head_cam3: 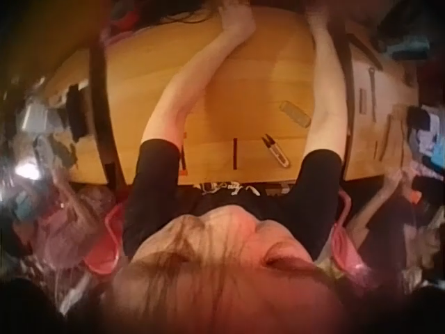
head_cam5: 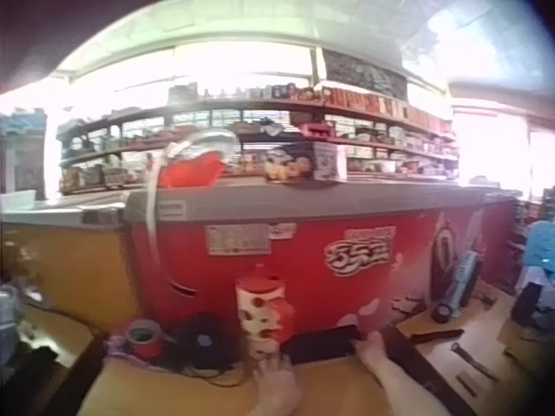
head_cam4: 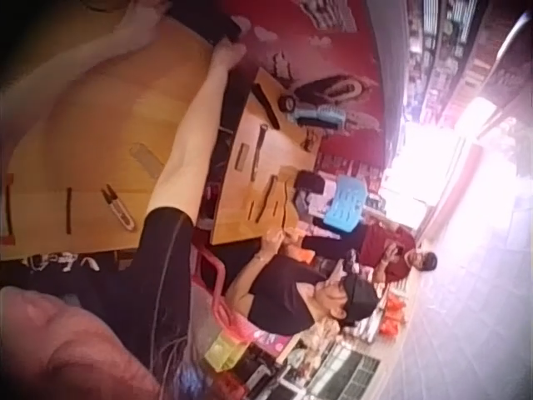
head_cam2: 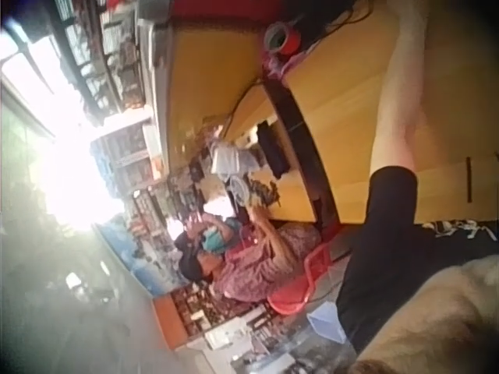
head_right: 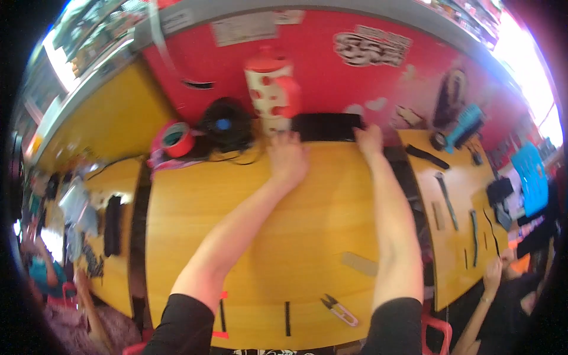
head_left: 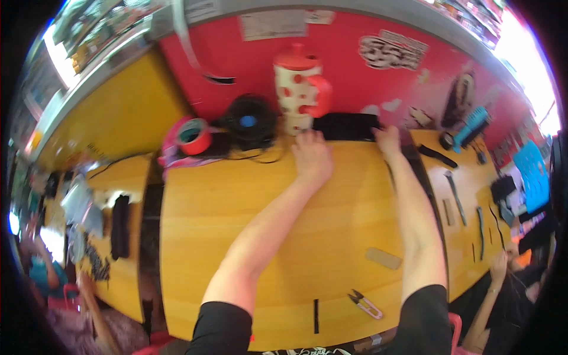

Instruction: Assembling black textile straps by attaching metal rings and plastic buckles.

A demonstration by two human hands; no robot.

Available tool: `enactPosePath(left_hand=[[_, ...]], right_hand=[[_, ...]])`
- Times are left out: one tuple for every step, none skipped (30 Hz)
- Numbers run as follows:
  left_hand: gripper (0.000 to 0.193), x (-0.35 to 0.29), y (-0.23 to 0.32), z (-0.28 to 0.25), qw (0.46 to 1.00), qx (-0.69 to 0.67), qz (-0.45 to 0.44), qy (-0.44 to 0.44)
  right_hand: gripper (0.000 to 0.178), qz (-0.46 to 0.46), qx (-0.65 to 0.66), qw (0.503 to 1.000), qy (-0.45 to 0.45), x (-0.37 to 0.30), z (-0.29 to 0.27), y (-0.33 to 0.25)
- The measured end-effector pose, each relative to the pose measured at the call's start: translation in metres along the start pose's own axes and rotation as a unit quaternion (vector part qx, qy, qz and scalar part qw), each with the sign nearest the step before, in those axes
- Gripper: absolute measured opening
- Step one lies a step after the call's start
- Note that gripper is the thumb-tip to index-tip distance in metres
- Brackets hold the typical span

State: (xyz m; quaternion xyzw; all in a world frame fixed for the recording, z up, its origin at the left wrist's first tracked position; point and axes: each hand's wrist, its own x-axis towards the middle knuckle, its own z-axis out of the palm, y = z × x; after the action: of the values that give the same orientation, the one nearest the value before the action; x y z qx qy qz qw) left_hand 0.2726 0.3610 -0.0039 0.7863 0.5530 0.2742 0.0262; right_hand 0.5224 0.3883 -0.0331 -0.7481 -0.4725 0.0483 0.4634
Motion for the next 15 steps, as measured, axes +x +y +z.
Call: enactPosePath(left_hand=[[0.042,-0.006,-0.007,0.006,0.999,-0.015,-0.002,0.048],[0.039,-0.014,-0.03,0.001,0.999,0.013,-0.008,0.044],[0.034,-0.024,-0.023,-0.018,0.999,-0.01,0.034,0.01],[0.028,-0.045,-0.033,-0.048,0.998,-0.017,0.058,-0.031],[0.022,-0.062,-0.032,-0.08,0.991,-0.066,0.101,-0.051],[0.017,-0.079,-0.043,-0.106,0.981,-0.113,0.144,-0.07],[0.013,-0.101,-0.065,-0.125,0.979,-0.129,0.159,-0.016],[0.009,-0.125,-0.096,-0.147,0.975,-0.141,0.171,0.035],[0.007,-0.141,-0.134,-0.172,0.977,-0.088,0.182,0.063],[0.007,-0.161,-0.177,-0.202,0.989,0.059,0.128,0.048],[0.006,-0.18,-0.24,-0.221,0.992,0.082,0.058,0.074],[0.016,-0.196,-0.284,-0.25,0.981,0.075,-0.007,0.177],[0.035,-0.202,-0.294,-0.283,0.949,0.207,-0.222,0.083],[0.061,-0.211,-0.324,-0.306,0.911,0.268,-0.313,0.035],[0.084,-0.217,-0.36,-0.317,0.87,0.293,-0.397,-0.012]], right_hand=[[0.04,-0.02,-0.067,0.997,-0.018,0.005,0.0,0.011],[0.037,-0.027,-0.102,0.993,-0.054,-0.012,0.002,-0.01],[0.037,-0.05,-0.049,0.997,-0.018,-0.011,-0.018,0.011],[0.035,-0.054,-0.106,0.993,0.007,-0.035,-0.034,-0.027],[0.033,-0.123,-0.068,0.99,0.016,-0.03,-0.064,0.0],[0.035,-0.095,-0.066,0.993,-0.005,-0.033,-0.086,0.017],[0.036,-0.167,-0.065,0.982,0.057,-0.041,-0.098,0.039],[0.035,-0.164,-0.019,0.986,0.027,-0.067,-0.105,0.032],[0.035,-0.159,0.019,0.987,0.004,-0.096,-0.125,0.016],[0.034,-0.161,0.04,0.986,-0.012,-0.123,-0.126,0.002],[0.033,-0.162,0.055,0.985,-0.023,-0.151,-0.132,-0.012],[0.032,-0.15,0.074,0.985,-0.04,-0.176,-0.136,-0.016],[0.031,-0.136,0.078,0.986,-0.05,-0.199,-0.151,-0.02],[0.029,-0.119,0.087,0.988,-0.053,-0.223,-0.161,-0.032],[0.028,-0.104,0.095,0.989,-0.054,-0.244,-0.169,-0.048]])
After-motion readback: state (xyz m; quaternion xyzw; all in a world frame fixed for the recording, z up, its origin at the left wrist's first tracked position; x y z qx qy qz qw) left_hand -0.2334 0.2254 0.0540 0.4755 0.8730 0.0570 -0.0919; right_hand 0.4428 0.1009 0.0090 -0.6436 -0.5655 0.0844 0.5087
